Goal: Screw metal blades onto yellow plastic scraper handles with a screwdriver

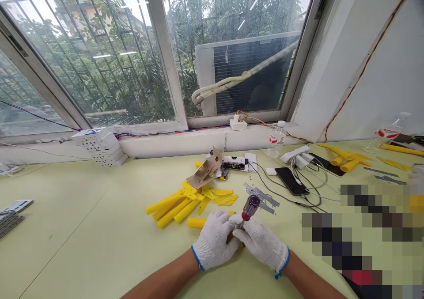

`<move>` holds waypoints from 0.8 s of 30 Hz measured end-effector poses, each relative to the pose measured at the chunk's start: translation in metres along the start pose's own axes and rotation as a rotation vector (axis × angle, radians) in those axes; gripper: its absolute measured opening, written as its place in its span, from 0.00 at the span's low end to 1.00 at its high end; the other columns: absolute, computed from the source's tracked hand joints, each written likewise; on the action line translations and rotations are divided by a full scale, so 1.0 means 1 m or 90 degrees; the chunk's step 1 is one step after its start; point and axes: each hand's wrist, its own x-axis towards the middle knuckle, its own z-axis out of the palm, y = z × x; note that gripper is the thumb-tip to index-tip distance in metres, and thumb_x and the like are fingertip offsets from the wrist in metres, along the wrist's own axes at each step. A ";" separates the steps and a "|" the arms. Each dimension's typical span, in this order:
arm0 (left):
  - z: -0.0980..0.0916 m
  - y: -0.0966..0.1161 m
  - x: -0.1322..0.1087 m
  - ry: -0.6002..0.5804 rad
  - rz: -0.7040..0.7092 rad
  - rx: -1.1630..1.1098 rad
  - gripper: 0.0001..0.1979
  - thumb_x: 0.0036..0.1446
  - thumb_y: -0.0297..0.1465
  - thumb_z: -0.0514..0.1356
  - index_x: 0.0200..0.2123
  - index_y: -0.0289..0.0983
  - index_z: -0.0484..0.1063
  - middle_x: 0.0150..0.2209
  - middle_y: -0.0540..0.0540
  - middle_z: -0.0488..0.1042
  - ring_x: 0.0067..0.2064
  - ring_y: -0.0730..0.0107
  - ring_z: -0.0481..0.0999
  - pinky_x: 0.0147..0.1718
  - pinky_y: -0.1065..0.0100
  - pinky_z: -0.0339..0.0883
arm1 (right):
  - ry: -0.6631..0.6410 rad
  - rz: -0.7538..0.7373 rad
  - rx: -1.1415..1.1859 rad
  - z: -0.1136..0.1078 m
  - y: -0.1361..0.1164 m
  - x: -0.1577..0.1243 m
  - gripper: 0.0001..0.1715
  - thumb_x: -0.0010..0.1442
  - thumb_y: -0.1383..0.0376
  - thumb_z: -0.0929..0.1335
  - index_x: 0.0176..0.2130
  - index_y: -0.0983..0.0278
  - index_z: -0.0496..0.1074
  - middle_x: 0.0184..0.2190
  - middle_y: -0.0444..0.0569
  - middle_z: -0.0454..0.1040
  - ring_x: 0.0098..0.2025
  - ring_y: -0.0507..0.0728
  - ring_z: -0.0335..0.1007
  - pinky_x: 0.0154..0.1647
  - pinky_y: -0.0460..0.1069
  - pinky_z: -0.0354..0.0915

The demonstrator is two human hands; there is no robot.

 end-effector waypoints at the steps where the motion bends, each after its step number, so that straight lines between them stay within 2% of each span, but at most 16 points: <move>1: 0.001 -0.001 -0.001 -0.001 0.003 -0.003 0.11 0.62 0.28 0.63 0.48 0.42 0.76 0.45 0.42 0.78 0.48 0.53 0.73 0.48 0.56 0.66 | -0.002 0.000 0.000 0.000 0.000 0.000 0.21 0.76 0.62 0.63 0.62 0.62 0.75 0.59 0.55 0.77 0.61 0.55 0.77 0.66 0.50 0.75; 4: 0.004 -0.005 -0.001 -0.015 -0.001 -0.001 0.09 0.61 0.26 0.63 0.45 0.42 0.76 0.44 0.43 0.78 0.48 0.53 0.73 0.47 0.56 0.66 | -0.007 0.001 0.000 0.000 0.002 0.000 0.22 0.77 0.62 0.62 0.63 0.62 0.75 0.60 0.55 0.77 0.62 0.55 0.76 0.68 0.50 0.75; 11: 0.006 -0.007 0.002 -0.039 -0.037 -0.007 0.09 0.62 0.27 0.66 0.45 0.42 0.73 0.47 0.44 0.79 0.49 0.55 0.74 0.49 0.57 0.65 | -0.029 -0.007 0.004 0.002 0.000 0.000 0.23 0.77 0.62 0.62 0.65 0.61 0.74 0.61 0.55 0.77 0.63 0.54 0.76 0.68 0.49 0.75; 20: -0.003 0.000 0.002 -0.010 0.007 -0.046 0.10 0.60 0.30 0.65 0.44 0.42 0.71 0.47 0.44 0.79 0.48 0.54 0.73 0.47 0.57 0.64 | -0.037 -0.005 0.011 0.000 -0.001 0.002 0.22 0.77 0.62 0.61 0.61 0.63 0.76 0.59 0.56 0.77 0.60 0.54 0.77 0.66 0.49 0.75; 24: 0.000 -0.004 0.001 -0.007 0.008 -0.051 0.06 0.60 0.29 0.65 0.39 0.41 0.71 0.43 0.45 0.78 0.46 0.56 0.73 0.46 0.57 0.65 | -0.040 -0.008 0.016 -0.002 -0.003 0.003 0.22 0.77 0.62 0.61 0.61 0.63 0.76 0.58 0.55 0.78 0.60 0.54 0.77 0.67 0.49 0.74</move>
